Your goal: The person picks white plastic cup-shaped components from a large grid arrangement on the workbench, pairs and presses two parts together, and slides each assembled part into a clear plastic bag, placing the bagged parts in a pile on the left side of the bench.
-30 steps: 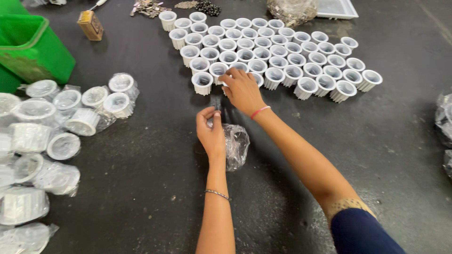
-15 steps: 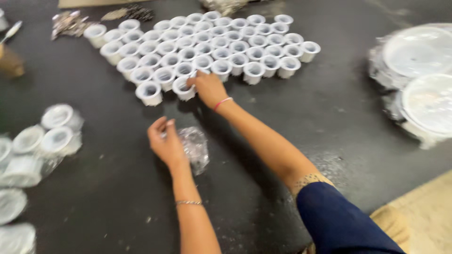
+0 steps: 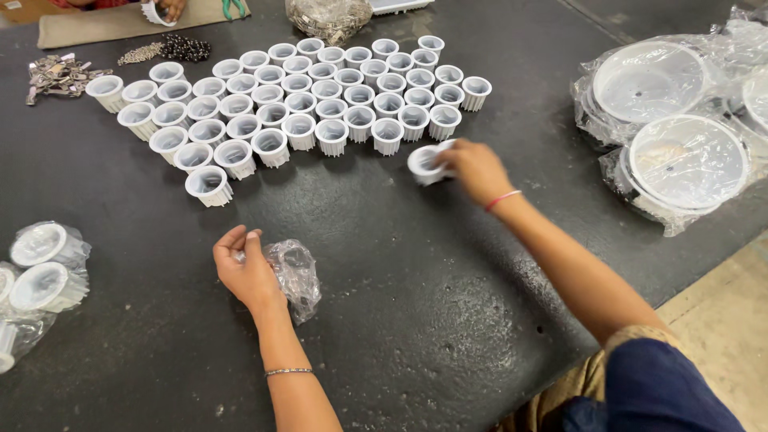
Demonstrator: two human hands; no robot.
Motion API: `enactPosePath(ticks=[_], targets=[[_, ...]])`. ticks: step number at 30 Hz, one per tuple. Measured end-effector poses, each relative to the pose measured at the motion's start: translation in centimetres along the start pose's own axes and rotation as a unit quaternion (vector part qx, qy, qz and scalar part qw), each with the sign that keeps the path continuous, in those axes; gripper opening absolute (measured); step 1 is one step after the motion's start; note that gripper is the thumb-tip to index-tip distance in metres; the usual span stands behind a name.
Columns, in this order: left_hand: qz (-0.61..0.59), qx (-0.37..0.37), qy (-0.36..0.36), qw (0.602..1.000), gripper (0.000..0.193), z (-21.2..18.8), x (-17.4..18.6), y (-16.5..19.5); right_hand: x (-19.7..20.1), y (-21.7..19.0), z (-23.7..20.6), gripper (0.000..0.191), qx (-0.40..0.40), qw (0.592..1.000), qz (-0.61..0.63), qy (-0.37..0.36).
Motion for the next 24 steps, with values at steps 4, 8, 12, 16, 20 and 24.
enactPosePath(ticks=[4,8,12,16,20,24], targets=[[0.018,0.005,0.000,1.000,0.019,-0.1,-0.1,0.1,2.3,7.6,-1.4,0.021,-0.064,0.994,-0.079,0.040],[0.020,0.020,-0.006,1.000,0.020,-0.2,-0.2,0.1,2.1,13.0,-0.3,0.023,-0.078,0.992,-0.069,0.075],[0.029,0.024,-0.013,0.999,0.019,-0.3,-0.2,0.2,0.8,14.9,1.5,0.024,-0.043,0.991,-0.053,0.111],[0.020,0.033,-0.012,0.999,0.019,-0.3,-0.2,0.2,0.6,15.2,1.8,0.019,-0.075,0.975,-0.116,0.172],[0.025,0.032,-0.016,0.999,0.019,-0.6,-0.3,0.3,1.0,15.3,1.9,0.019,-0.121,0.955,-0.170,0.211],[0.046,0.037,-0.013,0.998,0.018,-0.7,-0.5,0.6,0.7,15.9,3.2,0.019,-0.165,0.965,-0.052,0.199]])
Point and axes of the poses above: each hand's wrist, its own z-axis towards the middle knuckle, its own x-axis out of the back of the hand, y = z × x, the point moved 8 cm from there along z, towards the middle knuckle, and after that the axes turned 10 degrees about x, right-handed, at the moved point
